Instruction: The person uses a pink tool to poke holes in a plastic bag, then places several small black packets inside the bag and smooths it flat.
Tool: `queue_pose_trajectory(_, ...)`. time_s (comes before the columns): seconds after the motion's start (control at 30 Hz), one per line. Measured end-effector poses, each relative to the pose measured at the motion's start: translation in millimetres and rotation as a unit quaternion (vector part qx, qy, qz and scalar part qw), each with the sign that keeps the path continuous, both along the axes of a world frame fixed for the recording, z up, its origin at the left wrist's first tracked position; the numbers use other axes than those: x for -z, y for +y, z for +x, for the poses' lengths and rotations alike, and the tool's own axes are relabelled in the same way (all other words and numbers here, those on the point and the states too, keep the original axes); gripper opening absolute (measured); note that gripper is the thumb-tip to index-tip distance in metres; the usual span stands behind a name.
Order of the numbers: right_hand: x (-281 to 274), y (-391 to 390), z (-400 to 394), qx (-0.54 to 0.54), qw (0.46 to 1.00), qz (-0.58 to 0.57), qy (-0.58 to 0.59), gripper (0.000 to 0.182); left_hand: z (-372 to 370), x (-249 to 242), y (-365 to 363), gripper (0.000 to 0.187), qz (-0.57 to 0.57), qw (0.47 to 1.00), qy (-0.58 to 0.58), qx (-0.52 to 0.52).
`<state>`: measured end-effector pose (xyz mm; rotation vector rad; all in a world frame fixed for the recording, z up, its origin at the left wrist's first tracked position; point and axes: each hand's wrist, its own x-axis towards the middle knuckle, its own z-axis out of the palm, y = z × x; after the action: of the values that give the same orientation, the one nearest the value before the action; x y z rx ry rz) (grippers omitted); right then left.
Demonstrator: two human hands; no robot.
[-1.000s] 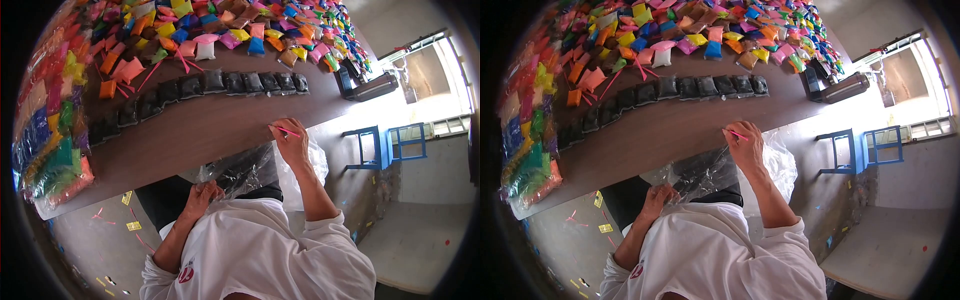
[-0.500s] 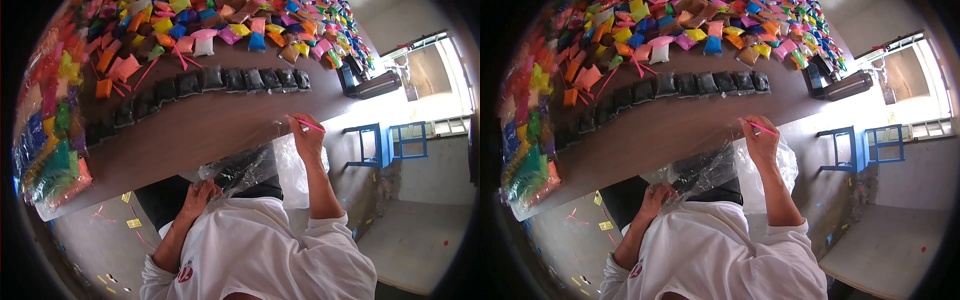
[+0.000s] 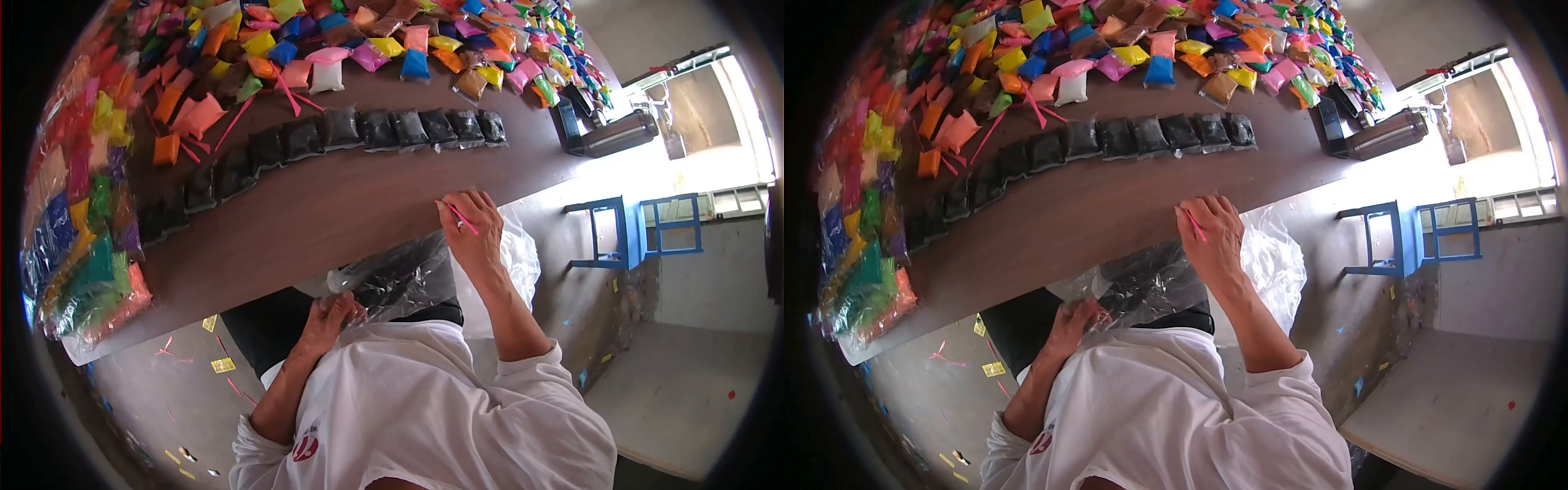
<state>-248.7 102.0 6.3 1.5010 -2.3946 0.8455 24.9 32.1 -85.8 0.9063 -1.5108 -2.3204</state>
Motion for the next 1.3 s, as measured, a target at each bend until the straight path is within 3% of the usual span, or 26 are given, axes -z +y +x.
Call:
queue_pose_trajectory(0.1,11.2,-4.8,-11.3,0.044,0.998,-0.023,0.044,0.007,-4.6,-7.5,-0.5,0.056,-0.052,0.999,-0.012,0.012)
queue_pose_trajectory(0.2,4.2,-2.2,-25.2,0.046,0.995,-0.036,-0.076,0.007,-2.1,-14.2,-2.8,0.056,-0.067,0.997,-0.018,0.032)
queue_pose_trajectory(0.33,-7.6,10.0,-18.7,0.038,0.991,-0.04,-0.118,0.007,8.1,0.5,2.3,0.054,-0.027,1.0,-0.01,-0.01)
queue_pose_trajectory(0.53,-10.8,8.8,13.5,-0.043,0.995,-0.045,-0.078,0.008,3.3,3.6,-1.2,0.051,-0.007,1.0,0.015,-0.004)
queue_pose_trajectory(0.9,6.9,7.7,0.3,-0.021,0.999,-0.04,-0.022,0.01,-1.1,1.9,-0.9,0.053,0.003,1.0,0.013,-0.017)
queue_pose_trajectory(1.0,5.0,5.2,-4.3,-0.014,0.999,-0.037,-0.015,0.009,-2.3,-7.9,-3.7,0.055,-0.019,0.999,-0.032,0.01)
queue_pose_trajectory(1.3,10.7,-1.2,-7.2,0.05,0.998,-0.019,0.014,0.009,-3.3,-10.8,1.4,0.057,-0.03,0.999,0.008,0.017)
